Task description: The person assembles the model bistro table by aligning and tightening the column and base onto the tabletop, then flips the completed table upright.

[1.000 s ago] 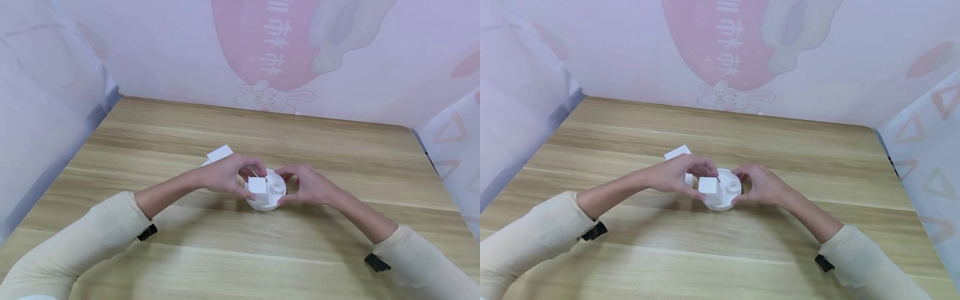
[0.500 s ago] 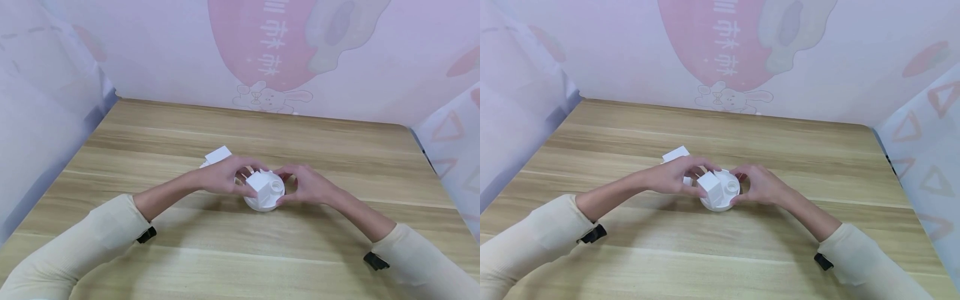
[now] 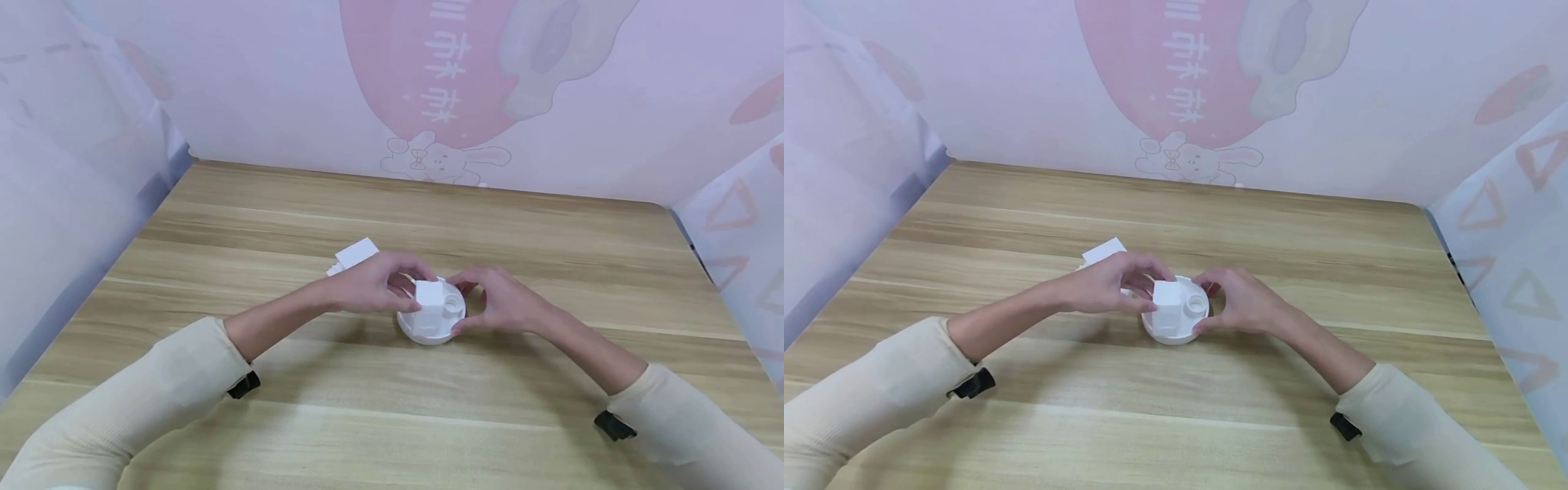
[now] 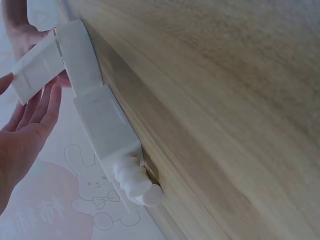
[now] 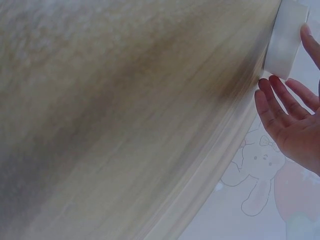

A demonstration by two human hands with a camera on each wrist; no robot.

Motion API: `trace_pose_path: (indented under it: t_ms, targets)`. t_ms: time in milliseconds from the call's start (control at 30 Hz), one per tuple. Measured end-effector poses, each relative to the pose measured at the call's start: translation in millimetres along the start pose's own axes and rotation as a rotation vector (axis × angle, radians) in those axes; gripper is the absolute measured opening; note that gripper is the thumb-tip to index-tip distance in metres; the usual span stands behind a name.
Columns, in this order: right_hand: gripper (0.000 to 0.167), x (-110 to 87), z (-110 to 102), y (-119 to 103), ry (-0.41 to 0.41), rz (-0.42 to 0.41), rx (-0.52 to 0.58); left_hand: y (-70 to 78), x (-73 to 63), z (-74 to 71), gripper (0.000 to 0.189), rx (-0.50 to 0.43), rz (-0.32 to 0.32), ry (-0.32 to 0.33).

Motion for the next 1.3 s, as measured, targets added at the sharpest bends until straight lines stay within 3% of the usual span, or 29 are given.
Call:
trace_pose_path:
  t_ms: [200,267,467,600,933,1300]
  targets:
    - [0.073,-0.1,0,0,-0.003,0.001,-0.009,3.6,2.0,2.8,0.048,0.136,0.065,-0.045]
    - [0.072,0.0,0,0,-0.001,-0.002,-0.01,5.3,2.6,4.0,0.051,0.155,0.046,-0.023]
    - [0.069,0.1,0,0,-0.001,-0.006,0.004,6.3,6.5,6.8,0.052,0.186,-0.064,0.125]
    - [0.068,-0.5,0,0,0.003,-0.009,0.006,5.7,10.0,9.7,0.049,0.214,-0.084,0.174]
    - [0.068,-1.5,0,-1,0.002,-0.007,-0.008,7.4,10.9,13.5,0.049,0.299,-0.107,0.252]
    - [0.067,-0.3,0,-1,0.006,-0.02,0.0,8.6,6.4,13.5,0.046,0.289,-0.121,0.248]
Point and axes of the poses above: each hand's wrist, its own x-axis towards the middle knuckle, its own z-axis out of the palm, y = z × x, the point moved 3 cm from there along x, towards the middle knuckle, and after that the axes turned 5 degrees about -z, right-handed, at the moved point
